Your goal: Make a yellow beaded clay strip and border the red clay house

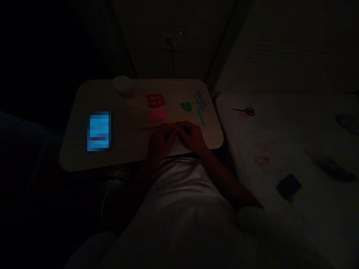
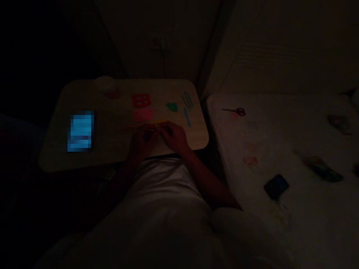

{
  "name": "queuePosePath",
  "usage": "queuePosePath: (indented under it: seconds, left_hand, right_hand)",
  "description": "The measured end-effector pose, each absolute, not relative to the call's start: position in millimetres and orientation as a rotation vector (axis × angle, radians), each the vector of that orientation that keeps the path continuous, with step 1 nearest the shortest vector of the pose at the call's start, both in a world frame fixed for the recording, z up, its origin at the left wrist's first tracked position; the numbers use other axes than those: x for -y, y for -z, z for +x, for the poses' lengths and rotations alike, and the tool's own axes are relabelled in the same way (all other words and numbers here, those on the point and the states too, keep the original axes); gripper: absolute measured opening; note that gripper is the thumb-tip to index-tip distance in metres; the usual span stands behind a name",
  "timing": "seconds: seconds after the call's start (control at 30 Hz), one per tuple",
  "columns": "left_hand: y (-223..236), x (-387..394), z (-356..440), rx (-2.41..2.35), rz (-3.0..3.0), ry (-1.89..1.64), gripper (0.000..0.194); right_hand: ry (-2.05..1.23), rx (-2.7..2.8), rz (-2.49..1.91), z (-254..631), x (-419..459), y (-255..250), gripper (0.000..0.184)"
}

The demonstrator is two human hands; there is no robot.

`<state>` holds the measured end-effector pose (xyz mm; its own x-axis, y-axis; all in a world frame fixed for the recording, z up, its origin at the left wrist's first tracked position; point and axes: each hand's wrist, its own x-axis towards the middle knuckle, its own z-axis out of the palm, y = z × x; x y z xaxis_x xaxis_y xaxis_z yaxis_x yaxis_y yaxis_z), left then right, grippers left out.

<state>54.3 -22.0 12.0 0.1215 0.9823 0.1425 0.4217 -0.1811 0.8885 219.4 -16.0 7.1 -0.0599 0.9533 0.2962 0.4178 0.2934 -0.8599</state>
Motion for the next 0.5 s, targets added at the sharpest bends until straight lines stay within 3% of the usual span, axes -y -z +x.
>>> queuePosePath:
  seconds: [0.37, 0.5]
  left_hand:
    - [-11.2, 21.5, 53.2, -1.352, 1.704, -1.023, 0.020]
    - [-13.0, 22.2, 53.3, -1.340, 1.703, -1.020, 0.018]
  right_hand:
    - [-0.730, 1.647, -1.202, 219.0, 14.2, -3.3, 0.023]
    - [-0.702, 1.675, -1.215, 220.0, 14.1, -2.3, 0.032]
